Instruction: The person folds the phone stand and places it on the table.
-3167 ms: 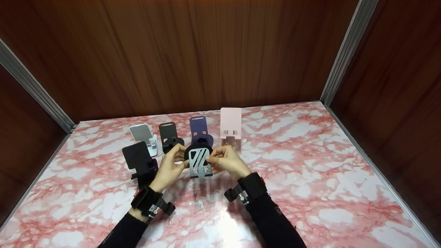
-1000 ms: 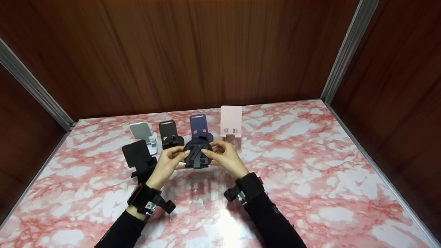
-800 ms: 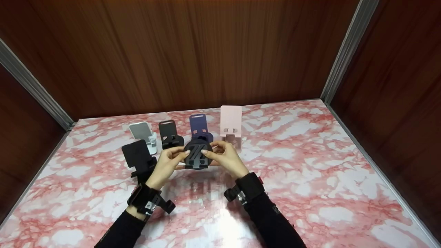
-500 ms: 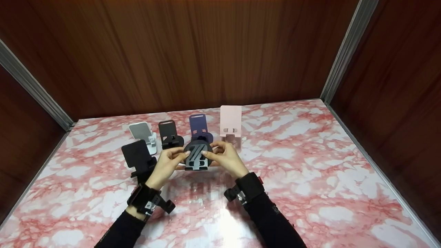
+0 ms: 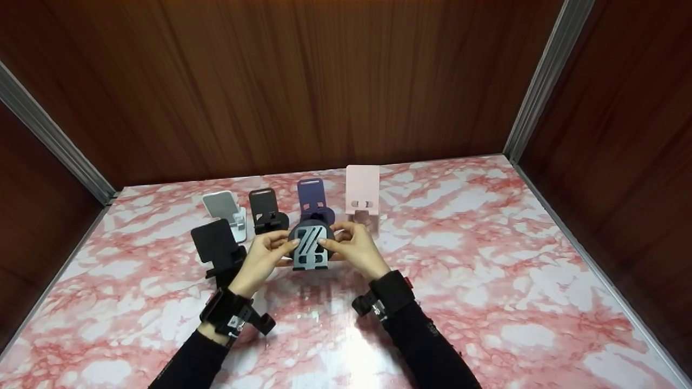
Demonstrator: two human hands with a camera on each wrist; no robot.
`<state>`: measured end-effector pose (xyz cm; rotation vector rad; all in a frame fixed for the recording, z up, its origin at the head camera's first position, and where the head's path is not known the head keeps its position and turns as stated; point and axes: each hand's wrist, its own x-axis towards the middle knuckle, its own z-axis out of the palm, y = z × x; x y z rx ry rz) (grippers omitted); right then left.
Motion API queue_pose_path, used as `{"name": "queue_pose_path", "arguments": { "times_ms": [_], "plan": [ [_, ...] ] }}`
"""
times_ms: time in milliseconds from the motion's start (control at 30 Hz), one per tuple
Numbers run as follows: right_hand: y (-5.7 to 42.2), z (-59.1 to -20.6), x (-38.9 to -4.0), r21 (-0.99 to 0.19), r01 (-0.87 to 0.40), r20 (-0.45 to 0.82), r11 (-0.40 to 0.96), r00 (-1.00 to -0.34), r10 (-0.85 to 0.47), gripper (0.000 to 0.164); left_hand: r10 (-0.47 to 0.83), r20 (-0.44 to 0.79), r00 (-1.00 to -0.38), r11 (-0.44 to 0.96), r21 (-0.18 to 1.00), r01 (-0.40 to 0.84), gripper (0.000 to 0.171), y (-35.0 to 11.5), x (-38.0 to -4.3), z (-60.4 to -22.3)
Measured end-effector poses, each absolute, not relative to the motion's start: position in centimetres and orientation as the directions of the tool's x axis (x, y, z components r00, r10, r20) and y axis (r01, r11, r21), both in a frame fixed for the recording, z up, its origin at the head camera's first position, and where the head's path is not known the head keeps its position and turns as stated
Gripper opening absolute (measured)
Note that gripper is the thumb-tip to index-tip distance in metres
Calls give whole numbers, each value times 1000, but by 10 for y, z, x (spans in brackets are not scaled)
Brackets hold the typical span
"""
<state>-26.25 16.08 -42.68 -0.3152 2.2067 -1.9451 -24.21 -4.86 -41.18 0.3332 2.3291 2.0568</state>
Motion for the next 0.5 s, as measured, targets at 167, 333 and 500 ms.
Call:
{"name": "queue_pose_path", "arguments": {
  "times_ms": [167,333,500],
  "plan": [
    [161,-427,-262,-989,-43,3,139,-960,-279,43,160,150,-976,147,974,174,29,-48,-241,-411],
    [161,-428,-262,-984,-62,14,165,-960,-281,40,162,158,-974,172,967,186,30,-49,-239,-409],
    [160,-428,-263,-981,-82,30,174,-959,-283,37,181,166,-969,178,964,198,29,-49,-240,-410]
  ]
}}
